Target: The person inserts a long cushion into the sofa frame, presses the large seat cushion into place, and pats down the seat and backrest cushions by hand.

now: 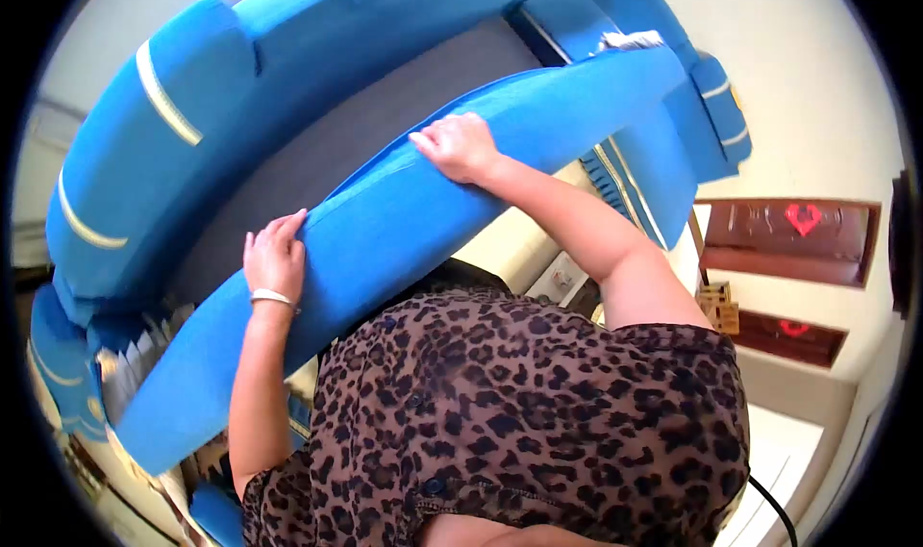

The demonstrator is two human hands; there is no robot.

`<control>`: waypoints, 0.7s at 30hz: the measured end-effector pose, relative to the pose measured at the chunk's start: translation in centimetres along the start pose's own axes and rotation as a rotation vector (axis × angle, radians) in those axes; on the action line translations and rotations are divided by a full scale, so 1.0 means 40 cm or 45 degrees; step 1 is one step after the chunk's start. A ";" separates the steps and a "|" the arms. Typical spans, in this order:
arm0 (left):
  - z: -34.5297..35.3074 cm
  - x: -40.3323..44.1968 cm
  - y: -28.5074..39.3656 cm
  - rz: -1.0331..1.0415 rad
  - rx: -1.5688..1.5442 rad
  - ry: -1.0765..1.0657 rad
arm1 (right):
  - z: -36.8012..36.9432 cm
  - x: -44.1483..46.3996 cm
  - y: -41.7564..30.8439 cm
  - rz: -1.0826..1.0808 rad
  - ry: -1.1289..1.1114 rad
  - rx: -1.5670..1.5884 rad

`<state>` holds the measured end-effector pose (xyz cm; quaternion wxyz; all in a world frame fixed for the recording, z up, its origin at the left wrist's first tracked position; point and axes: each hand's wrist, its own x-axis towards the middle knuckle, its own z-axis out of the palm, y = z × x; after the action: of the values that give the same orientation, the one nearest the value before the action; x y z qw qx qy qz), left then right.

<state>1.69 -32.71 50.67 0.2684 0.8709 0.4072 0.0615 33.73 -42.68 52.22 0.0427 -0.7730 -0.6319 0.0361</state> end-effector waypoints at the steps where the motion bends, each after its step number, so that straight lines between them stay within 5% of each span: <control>1: 0.017 0.013 0.046 0.030 -0.086 0.007 | 0.000 -0.002 -0.009 0.021 0.008 -0.024; 3: 0.056 0.042 0.189 0.092 -0.086 -0.073 | 0.013 -0.005 -0.016 0.066 0.045 0.054; 5: 0.165 0.091 0.306 0.348 0.124 0.169 | 0.013 -0.004 0.000 0.078 0.109 0.106; 10: 0.179 0.132 0.327 0.305 0.128 0.100 | 0.000 0.005 0.068 -0.011 -0.045 0.320; 21: 0.223 0.213 0.497 -0.112 0.017 -0.045 | -0.113 0.010 0.846 0.526 -0.691 0.002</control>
<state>23.66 -40.54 52.46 0.2723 0.8547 0.4408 0.0316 67.28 -49.06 52.94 -0.1348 -0.8469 -0.4502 0.2488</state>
